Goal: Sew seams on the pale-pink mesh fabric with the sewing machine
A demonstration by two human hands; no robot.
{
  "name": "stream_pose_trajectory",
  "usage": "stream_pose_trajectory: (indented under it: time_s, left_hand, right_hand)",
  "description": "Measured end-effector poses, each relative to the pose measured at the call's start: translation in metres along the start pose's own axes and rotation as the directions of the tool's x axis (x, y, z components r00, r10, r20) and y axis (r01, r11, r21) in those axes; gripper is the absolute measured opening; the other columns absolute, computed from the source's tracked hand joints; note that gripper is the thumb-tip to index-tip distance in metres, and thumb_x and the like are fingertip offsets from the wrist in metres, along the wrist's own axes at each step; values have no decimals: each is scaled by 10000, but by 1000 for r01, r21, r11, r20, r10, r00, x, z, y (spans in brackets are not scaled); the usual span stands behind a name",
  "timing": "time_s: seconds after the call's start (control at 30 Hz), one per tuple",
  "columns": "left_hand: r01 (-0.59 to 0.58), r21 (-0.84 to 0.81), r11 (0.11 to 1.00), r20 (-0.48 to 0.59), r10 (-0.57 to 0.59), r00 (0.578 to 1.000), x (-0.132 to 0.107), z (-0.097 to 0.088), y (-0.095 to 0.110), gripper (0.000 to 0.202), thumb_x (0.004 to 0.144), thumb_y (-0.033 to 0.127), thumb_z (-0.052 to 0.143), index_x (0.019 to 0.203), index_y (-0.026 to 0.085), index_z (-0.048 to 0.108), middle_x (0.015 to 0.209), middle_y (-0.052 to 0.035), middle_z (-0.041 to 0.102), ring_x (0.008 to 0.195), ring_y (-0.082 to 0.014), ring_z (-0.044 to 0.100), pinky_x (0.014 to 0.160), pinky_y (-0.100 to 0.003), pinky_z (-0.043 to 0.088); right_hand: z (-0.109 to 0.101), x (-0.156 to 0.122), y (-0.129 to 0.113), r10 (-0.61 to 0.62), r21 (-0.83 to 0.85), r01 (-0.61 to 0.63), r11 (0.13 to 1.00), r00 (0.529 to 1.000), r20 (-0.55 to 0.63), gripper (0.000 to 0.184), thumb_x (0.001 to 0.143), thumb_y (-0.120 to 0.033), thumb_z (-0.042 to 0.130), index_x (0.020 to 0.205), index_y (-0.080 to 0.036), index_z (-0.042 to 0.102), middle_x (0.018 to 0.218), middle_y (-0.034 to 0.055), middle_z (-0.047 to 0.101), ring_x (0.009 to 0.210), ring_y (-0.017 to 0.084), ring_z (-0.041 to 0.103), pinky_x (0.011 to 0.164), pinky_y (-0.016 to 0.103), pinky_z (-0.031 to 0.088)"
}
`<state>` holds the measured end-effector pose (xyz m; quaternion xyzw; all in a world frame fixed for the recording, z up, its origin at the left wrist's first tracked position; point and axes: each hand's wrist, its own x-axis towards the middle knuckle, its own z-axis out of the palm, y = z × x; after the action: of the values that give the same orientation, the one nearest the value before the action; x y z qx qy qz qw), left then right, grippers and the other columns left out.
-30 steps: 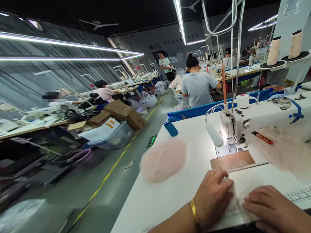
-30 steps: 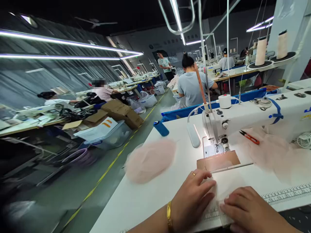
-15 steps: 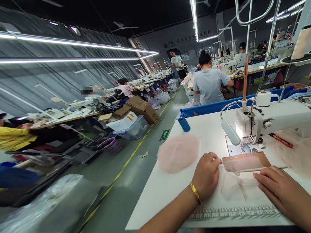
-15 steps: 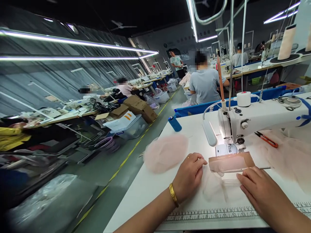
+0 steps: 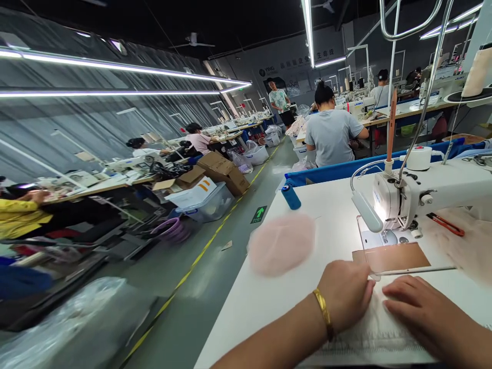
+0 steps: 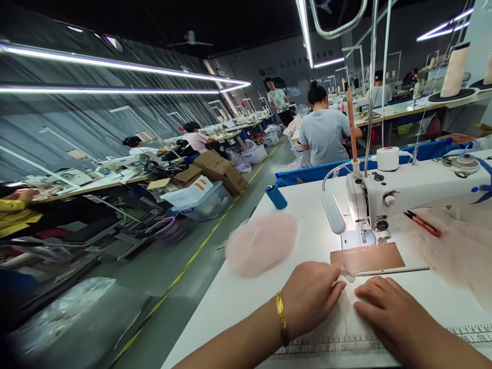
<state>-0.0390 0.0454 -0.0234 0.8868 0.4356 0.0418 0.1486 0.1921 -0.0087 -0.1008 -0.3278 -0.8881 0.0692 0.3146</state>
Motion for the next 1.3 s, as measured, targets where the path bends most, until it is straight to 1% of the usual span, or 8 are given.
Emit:
stream_pose_trajectory:
  time_s: [0.1, 0.23, 0.4, 0.47, 0.57, 0.87, 1.1, 1.3]
  left_hand:
    - [-64, -40, 997, -5, 64, 998, 25, -4, -10, 265, 868, 348, 803, 1015, 188, 651, 1122, -124, 681, 1043, -315, 629, 883, -407, 514]
    - [-73, -362, 929, 76, 107, 991, 53, 8, -18, 275, 744, 187, 832, 703, 207, 561, 754, 5, 566, 805, -206, 561, 757, -301, 443]
    - [-7, -551, 834, -29, -11, 1000, 60, 19, -25, 251, 790, 166, 643, 683, 220, 423, 712, 31, 530, 693, -148, 502, 634, -258, 381]
    - [28, -625, 780, -41, -69, 997, 60, 24, -27, 217, 803, 197, 595, 716, 230, 399, 727, 30, 567, 658, -135, 509, 602, -247, 387]
    - [64, -707, 705, -35, -126, 991, 60, 29, -30, 136, 774, 198, 572, 810, 232, 446, 745, 34, 586, 655, -131, 538, 600, -234, 419]
    - [166, -773, 613, 69, -179, 981, 54, 22, -25, 211, 761, 356, 704, 683, 185, 608, 622, 45, 501, 627, -130, 445, 577, -247, 323]
    - [-13, -826, 563, -71, -80, 994, 50, 29, -16, 268, 858, 404, 679, 806, 160, 776, 687, 9, 593, 670, -143, 476, 635, -252, 361]
    - [-76, -759, 647, -156, -67, 985, 51, 34, -18, 226, 855, 357, 697, 730, 171, 722, 687, 9, 562, 681, -146, 492, 638, -251, 375]
  right_hand:
    - [-4, -6, 12, -16, 70, 14, 997, 1000, 19, 396, 1033, -130, 528, 1346, -341, 649, 1304, 80, 763, 1174, 227, 710, 986, 403, 594]
    - [-24, -7, 37, 27, 123, -34, 992, 998, 62, 410, 1060, -150, 520, 1336, -406, 682, 1373, 50, 729, 1278, 244, 659, 1047, 444, 552]
    - [-44, 14, 52, 367, 189, -390, 901, 918, 148, 390, 1045, -412, 617, 1432, -361, 627, 1449, 103, 656, 1319, 322, 625, 1073, 502, 554]
    - [-41, 27, 51, 479, 236, -514, 825, 857, 192, 445, 1000, -471, 671, 1424, -348, 617, 1379, 94, 692, 1228, 321, 669, 979, 458, 594]
    - [-27, 43, 47, 557, 283, -597, 751, 803, 215, 147, 1012, -394, 604, 1065, -301, 704, 993, 25, 743, 910, 251, 697, 766, 354, 561]
    - [-14, 40, 43, 586, 342, -586, 735, 802, 113, 306, 1072, -479, 476, 896, -273, 620, 837, 1, 603, 788, 215, 576, 704, 337, 444]
    - [-16, 41, 38, 661, 368, -681, 633, 723, 201, 315, 1045, -580, 523, 1056, -283, 626, 892, -5, 613, 857, 228, 583, 759, 348, 460]
    - [-13, 44, 35, 630, 361, -631, 687, 765, 136, 330, 1066, -492, 472, 846, -257, 540, 831, -8, 565, 803, 216, 531, 735, 348, 411]
